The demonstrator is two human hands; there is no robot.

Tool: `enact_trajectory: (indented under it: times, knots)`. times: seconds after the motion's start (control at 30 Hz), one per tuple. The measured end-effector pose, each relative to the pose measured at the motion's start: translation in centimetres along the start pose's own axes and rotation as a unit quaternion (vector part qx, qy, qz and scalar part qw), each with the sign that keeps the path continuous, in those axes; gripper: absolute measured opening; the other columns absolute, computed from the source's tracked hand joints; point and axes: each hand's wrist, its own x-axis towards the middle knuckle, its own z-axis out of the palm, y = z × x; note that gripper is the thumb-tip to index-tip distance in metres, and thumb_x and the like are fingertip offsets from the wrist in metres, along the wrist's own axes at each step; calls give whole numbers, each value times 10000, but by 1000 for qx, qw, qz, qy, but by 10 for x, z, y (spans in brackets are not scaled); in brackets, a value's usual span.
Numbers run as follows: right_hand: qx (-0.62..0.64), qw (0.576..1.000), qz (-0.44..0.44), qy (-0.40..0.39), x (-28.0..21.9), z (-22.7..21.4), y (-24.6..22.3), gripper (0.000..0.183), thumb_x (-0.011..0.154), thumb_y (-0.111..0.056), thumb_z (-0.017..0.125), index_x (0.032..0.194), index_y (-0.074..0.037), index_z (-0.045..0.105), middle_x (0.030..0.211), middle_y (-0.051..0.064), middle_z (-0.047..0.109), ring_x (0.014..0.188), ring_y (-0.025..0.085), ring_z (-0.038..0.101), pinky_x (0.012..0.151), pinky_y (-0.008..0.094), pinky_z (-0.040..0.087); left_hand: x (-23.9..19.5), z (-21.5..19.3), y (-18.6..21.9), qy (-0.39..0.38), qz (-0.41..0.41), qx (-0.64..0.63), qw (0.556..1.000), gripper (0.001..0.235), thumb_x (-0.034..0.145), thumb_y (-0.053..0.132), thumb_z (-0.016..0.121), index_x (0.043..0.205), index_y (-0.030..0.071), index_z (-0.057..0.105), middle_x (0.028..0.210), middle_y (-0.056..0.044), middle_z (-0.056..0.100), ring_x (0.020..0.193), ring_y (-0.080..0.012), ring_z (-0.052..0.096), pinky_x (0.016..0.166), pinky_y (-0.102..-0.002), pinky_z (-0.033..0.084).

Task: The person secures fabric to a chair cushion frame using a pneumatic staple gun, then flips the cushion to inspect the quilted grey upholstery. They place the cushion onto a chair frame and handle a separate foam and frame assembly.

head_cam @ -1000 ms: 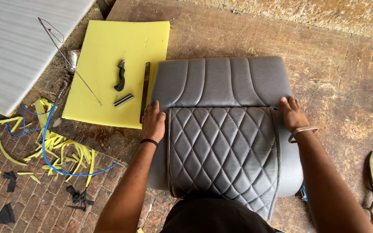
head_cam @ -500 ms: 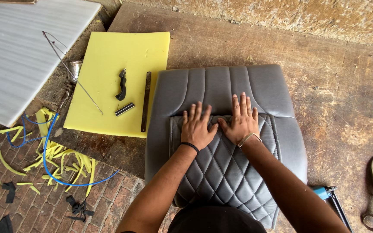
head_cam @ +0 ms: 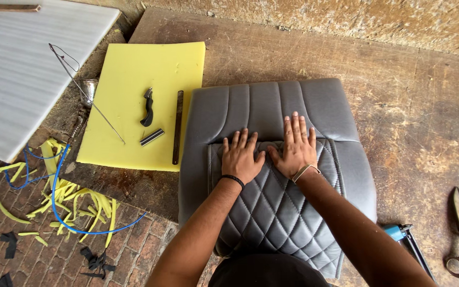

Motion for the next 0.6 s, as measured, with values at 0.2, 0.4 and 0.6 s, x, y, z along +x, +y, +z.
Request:
enact_trajectory:
  times: [0.2, 0.4, 0.6]
  knots:
    - [-5, 1000, -7, 3, 0, 1, -2, 939, 931, -655, 387, 1614, -55, 154, 1697, 162, 95, 1566, 290, 64, 1250, 470, 87, 2, 0, 0, 95, 30, 18, 995, 787, 919, 480, 610, 1586, 148, 356, 1661, -193, 258, 1534, -393, 228, 1224, -605, 150]
    - [15, 992, 18, -124, 1, -4, -5, 878, 975, -648, 339, 1616, -81, 144, 1709, 117, 108, 1585, 244, 68, 1268, 453, 85, -1, -2, 2, 96, -4, 22, 995, 791, 921, 488, 601, 1575, 109, 367, 1652, -210, 270, 1540, -392, 230, 1232, -596, 145]
    - [-3, 998, 0, -55, -1, -5, -2, 924, 955, -642, 357, 1609, -39, 105, 1690, 165, 75, 1557, 277, 51, 1235, 462, 65, 1, 1, 3, 1, -42, -4, 999, 768, 935, 505, 579, 1568, 140, 341, 1659, -195, 251, 1547, -363, 217, 1239, -593, 124]
